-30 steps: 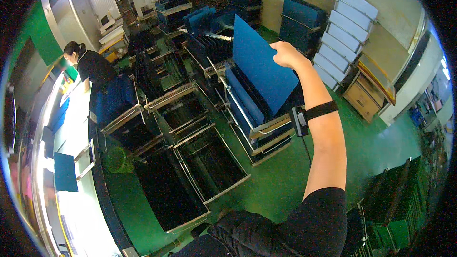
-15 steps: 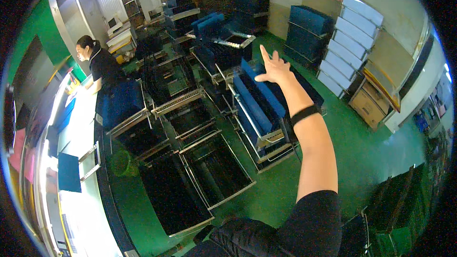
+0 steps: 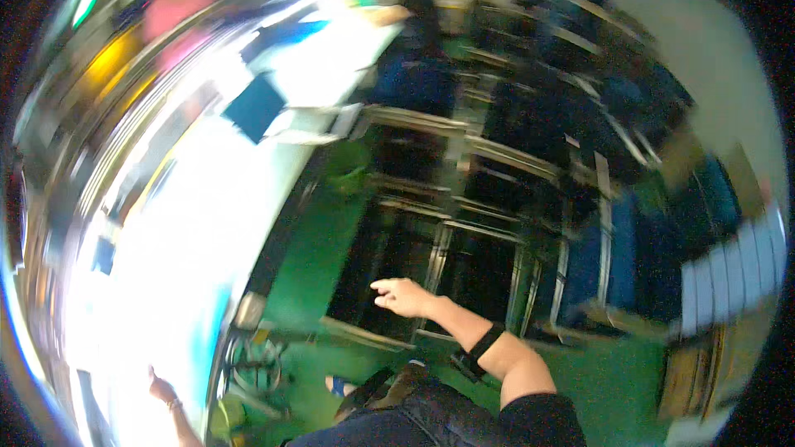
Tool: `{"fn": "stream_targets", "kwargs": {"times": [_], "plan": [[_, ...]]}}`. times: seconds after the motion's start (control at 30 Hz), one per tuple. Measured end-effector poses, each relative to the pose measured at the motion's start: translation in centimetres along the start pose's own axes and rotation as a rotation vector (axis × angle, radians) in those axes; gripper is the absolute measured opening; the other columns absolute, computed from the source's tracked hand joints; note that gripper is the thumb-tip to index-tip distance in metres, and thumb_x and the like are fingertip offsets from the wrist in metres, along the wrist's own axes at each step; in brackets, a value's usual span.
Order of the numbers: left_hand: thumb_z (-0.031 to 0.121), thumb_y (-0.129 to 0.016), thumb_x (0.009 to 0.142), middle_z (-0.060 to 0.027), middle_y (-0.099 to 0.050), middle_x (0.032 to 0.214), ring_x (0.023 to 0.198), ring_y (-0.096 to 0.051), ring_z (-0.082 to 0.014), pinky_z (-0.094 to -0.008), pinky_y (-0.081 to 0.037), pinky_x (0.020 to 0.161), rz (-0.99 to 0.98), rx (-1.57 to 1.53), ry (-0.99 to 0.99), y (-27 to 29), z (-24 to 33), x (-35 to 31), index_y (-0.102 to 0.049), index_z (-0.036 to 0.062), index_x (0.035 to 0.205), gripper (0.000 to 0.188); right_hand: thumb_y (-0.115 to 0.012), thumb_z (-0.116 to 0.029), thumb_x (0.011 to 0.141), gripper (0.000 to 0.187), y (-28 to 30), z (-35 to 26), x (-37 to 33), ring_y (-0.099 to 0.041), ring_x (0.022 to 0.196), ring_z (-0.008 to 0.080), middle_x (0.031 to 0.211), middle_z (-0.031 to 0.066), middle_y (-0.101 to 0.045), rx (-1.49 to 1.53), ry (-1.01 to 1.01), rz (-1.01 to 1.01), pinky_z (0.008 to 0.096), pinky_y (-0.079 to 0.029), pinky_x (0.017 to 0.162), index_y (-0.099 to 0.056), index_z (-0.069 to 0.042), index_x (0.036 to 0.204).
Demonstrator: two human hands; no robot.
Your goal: A worker is inspecting and sorting blue material sheets and mesh-like grids on a light table in a manufacturing facility.
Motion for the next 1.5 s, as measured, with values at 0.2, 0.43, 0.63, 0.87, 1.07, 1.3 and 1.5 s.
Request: {"fn": "stream_targets", "kwargs": {"times": [0.2,0.43,0.63,0.87,1.07,1.3,1.5], "plan": [[-0.003,-0.053,0.071,-0.0121,-0.065,0.095,0.088,-0.064,-0.0269,-0.0354,-0.052,0.076,0.035,-0.395,-0.575,4.9,11.3,-11.1,-0.065,0.0077,0.094,0.028,-0.057,-0.053,0.083,0.092,-17.9,-5.4,13.3,-0.033,0.128,0.0388,0.143,0.0246,-0.023,1.155,-0.490,-0.412,0.0515,-0.035,0.100,-0.004,-0.008,0.144],[0.021,-0.078,0.066,-0.0132,-0.056,0.112,0.100,-0.056,-0.0308,-0.0393,-0.047,0.085,-0.146,-0.609,-0.263,6.0,8.6,-14.7,-0.059,0.0057,0.106,0.047,-0.059,-0.013,0.088,0.045,-19.6,-9.8,21.6,-0.062,0.088,0.0245,0.103,0.0132,-0.060,0.725,-0.477,-0.387,0.0352,-0.051,0.075,-0.042,-0.002,0.128],[0.020,-0.071,0.079,-0.0102,-0.060,0.094,0.086,-0.062,-0.0214,-0.0327,-0.052,0.074,-0.775,-1.400,1.238,0.6,4.0,-19.4,-0.055,-0.0006,0.097,0.032,-0.066,-0.007,0.080,0.044,-18.8,-16.4,24.6,-0.063,0.071,0.0132,0.082,0.0079,-0.065,0.310,-0.338,-0.467,0.0280,-0.053,0.065,-0.050,-0.001,0.120],[-0.001,-0.065,0.079,-0.0067,-0.062,0.090,0.073,-0.061,-0.0112,-0.0246,-0.052,0.064,-0.437,-1.529,0.801,1.2,2.9,-10.1,-0.054,-0.0007,0.101,0.025,-0.067,-0.008,0.080,0.033,-23.9,-22.2,32.0,-0.055,0.069,0.0070,0.080,0.0011,-0.061,0.143,0.070,-0.378,0.0221,-0.046,0.068,-0.060,0.004,0.109],[-0.007,-0.062,0.076,-0.0133,-0.053,0.126,0.110,-0.054,-0.0195,-0.0307,-0.049,0.086,-0.360,-1.327,0.575,0.9,1.1,-7.6,-0.039,0.0072,0.135,0.065,-0.064,-0.008,0.083,0.025,-26.5,-21.6,34.9,-0.056,0.077,0.0064,0.087,0.0003,-0.063,0.094,0.286,-0.272,0.0212,-0.045,0.072,-0.062,0.001,0.107],[-0.001,-0.059,0.077,-0.0088,-0.049,0.132,0.134,-0.028,-0.0323,-0.0463,-0.017,0.110,-0.477,-0.672,-0.031,1.6,1.1,-9.9,-0.057,0.0106,0.121,0.046,-0.065,-0.008,0.082,0.026,-25.5,-20.0,33.8,-0.049,0.072,0.0047,0.078,-0.0050,-0.051,-0.045,0.288,-0.220,0.0211,-0.043,0.069,-0.065,-0.003,0.108],[-0.002,-0.057,0.075,-0.0080,-0.042,0.138,0.137,-0.021,-0.0320,-0.0500,-0.012,0.110,-0.500,-0.701,-0.002,1.2,1.1,-10.4,-0.053,0.0132,0.126,0.053,-0.064,-0.007,0.083,0.026,-25.5,-20.2,33.8,-0.047,0.072,0.0050,0.078,-0.0053,-0.050,-0.024,0.332,-0.232,0.0206,-0.041,0.071,-0.065,-0.003,0.109]]}}
Point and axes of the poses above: each hand's wrist, its own x-axis towards the middle knuckle, its own y-axis out of the back of the hand, z = x × y, the point moved 4 cm from there along x, towards the middle knuckle
